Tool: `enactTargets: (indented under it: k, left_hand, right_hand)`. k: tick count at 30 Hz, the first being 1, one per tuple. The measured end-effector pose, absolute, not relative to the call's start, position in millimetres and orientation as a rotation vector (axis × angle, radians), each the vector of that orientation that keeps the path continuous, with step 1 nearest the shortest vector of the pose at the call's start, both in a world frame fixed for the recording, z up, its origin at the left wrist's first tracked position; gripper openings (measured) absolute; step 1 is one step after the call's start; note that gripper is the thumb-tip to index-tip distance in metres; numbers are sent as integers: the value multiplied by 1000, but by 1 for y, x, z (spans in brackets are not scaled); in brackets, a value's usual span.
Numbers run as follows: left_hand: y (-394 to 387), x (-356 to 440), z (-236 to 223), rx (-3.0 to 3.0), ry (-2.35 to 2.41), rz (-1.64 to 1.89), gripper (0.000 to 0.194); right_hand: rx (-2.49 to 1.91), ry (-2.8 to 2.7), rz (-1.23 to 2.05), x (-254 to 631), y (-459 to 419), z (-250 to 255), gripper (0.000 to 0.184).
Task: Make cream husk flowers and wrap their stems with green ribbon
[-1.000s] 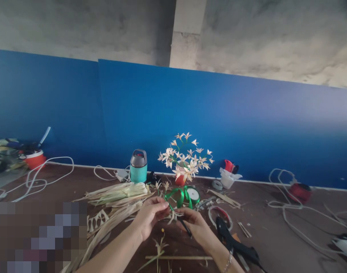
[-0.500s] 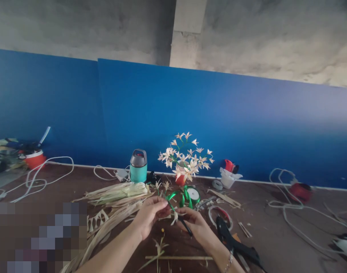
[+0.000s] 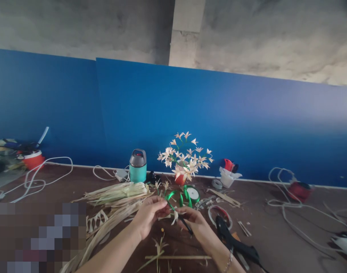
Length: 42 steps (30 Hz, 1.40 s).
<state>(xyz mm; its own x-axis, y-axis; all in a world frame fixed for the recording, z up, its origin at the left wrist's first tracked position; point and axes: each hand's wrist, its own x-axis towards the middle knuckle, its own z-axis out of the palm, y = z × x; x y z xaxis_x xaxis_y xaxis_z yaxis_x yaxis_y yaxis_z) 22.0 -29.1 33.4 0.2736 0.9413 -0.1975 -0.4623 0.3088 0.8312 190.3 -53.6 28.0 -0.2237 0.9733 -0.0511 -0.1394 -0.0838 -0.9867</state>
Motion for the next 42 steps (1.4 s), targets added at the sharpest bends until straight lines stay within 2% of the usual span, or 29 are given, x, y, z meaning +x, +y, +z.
enactTargets:
  k: [19,26,42]
  left_hand:
    - [-31,22,35,732,785,1045,16]
    - [-30,22,32,745,749,1029,17]
    - [-30,21,37,743,767,1041,19]
  right_hand:
    - [-971,-1221,1523,195,-54,21,23]
    - [-971,-1089,1633,193,-56,18,24]
    - [-967,-1159,1573,192,-56,25,23]
